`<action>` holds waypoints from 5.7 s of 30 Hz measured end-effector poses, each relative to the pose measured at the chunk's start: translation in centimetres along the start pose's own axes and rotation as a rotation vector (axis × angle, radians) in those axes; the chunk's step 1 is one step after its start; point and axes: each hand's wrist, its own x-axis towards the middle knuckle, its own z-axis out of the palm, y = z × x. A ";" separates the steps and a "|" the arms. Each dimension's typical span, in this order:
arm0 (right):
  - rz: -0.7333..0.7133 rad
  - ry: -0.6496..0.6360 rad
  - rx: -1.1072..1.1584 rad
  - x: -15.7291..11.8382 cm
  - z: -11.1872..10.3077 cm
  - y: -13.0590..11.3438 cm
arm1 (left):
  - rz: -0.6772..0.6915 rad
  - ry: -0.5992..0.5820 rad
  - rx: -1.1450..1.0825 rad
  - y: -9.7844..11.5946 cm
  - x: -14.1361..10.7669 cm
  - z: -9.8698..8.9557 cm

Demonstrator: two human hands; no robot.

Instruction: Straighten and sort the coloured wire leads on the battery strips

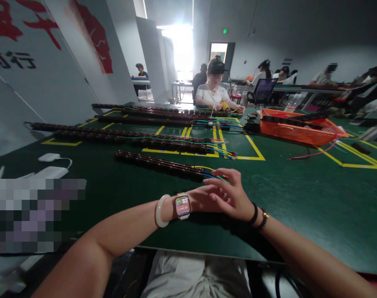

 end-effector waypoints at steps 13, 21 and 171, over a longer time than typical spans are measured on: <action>0.332 -0.392 -0.003 -0.5 1.5 9.0 | 0.721 -0.263 1.482 0.7 0.2 0.4; 0.297 -0.382 0.016 0.1 1.5 8.4 | 0.746 -0.278 1.557 0.8 0.1 0.5; -0.054 -0.285 -0.568 0.6 1.5 6.2 | -0.253 0.128 -0.711 -0.5 2.3 -0.7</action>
